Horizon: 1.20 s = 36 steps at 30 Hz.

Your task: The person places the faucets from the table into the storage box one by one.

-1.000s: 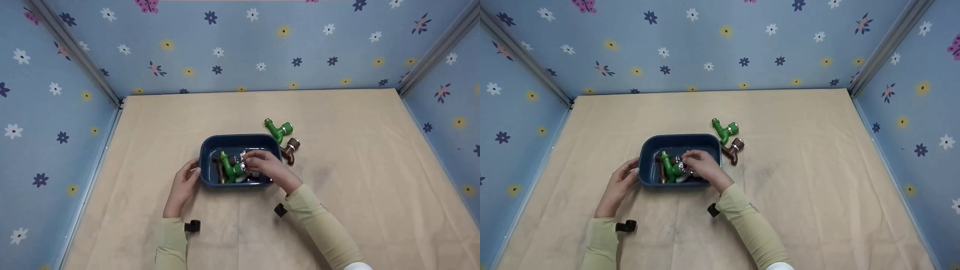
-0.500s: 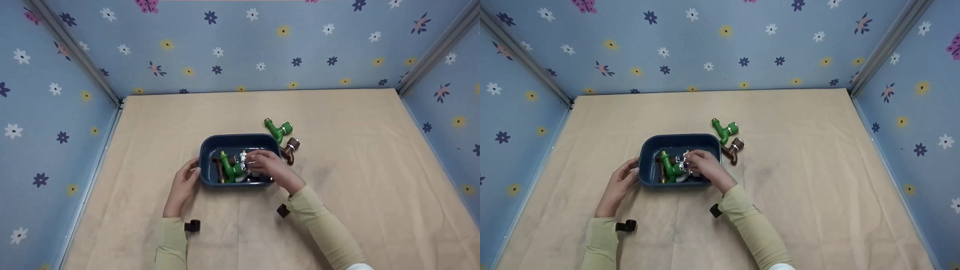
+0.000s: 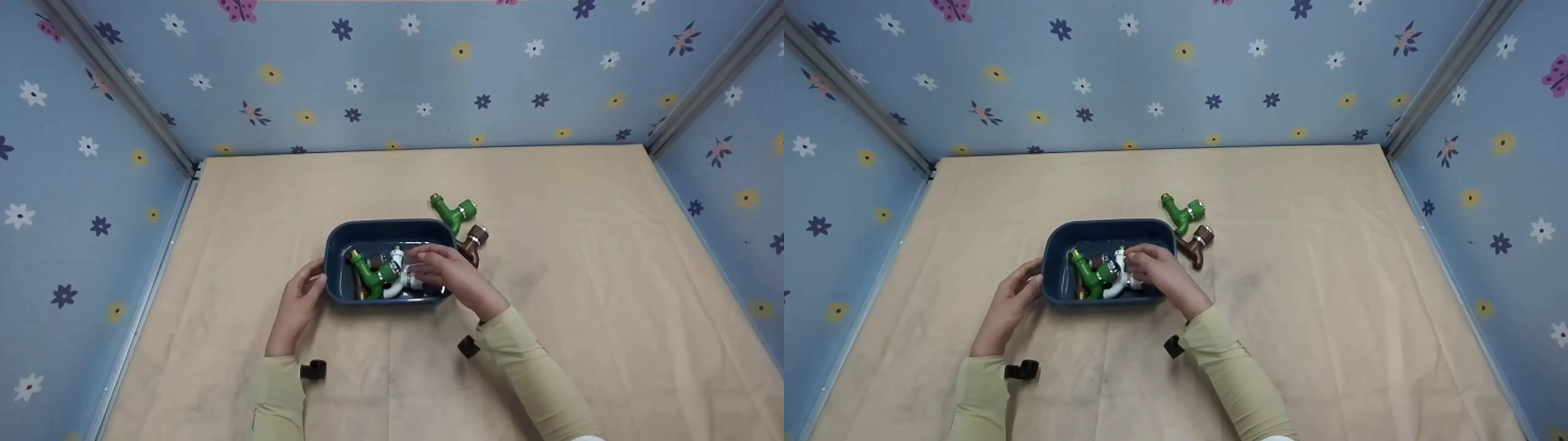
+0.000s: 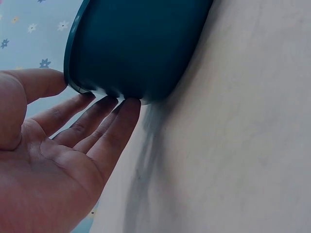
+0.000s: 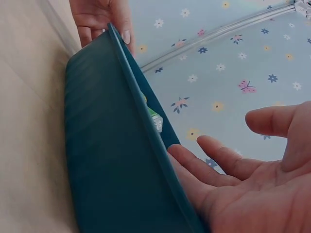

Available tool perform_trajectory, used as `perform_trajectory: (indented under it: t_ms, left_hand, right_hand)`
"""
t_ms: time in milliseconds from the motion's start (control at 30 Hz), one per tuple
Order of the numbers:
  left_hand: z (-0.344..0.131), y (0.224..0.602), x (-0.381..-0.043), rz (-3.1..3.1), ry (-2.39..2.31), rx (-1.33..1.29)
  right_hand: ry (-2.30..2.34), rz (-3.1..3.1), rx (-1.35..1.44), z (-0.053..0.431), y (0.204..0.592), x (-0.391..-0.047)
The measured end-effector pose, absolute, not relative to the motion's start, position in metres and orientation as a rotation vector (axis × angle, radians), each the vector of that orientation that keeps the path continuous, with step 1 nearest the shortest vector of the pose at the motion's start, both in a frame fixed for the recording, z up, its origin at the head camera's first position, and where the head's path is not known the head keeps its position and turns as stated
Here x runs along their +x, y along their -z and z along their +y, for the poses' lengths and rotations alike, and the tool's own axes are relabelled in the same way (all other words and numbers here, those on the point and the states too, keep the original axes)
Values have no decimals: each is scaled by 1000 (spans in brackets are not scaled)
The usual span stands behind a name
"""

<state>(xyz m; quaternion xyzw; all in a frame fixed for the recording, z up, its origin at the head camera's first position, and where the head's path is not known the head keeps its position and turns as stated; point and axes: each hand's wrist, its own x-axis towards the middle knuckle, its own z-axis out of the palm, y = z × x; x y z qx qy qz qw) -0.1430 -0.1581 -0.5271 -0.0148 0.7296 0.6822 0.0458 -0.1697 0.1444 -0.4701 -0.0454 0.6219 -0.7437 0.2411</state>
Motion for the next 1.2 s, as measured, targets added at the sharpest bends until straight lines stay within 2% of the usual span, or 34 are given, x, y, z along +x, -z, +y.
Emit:
perform_trajectory:
  t_ms: [233,500,733,1200]
  left_hand:
    - [-159,524,-143,2174,-2101,-50]
    - [-154,501,-137,2150,-2085,-46]
    - [-158,529,-143,2209,-2126,-26]
    - [-156,530,-144,2269,-2098,-23]
  right_hand:
    - [2097,1684,-101,152,465,-164]
    - [2144,1664,-75,161,461,-163]
    - [2206,1635,-55,170,456,-162]
    - [2288,1650,-80,189,451,-163]
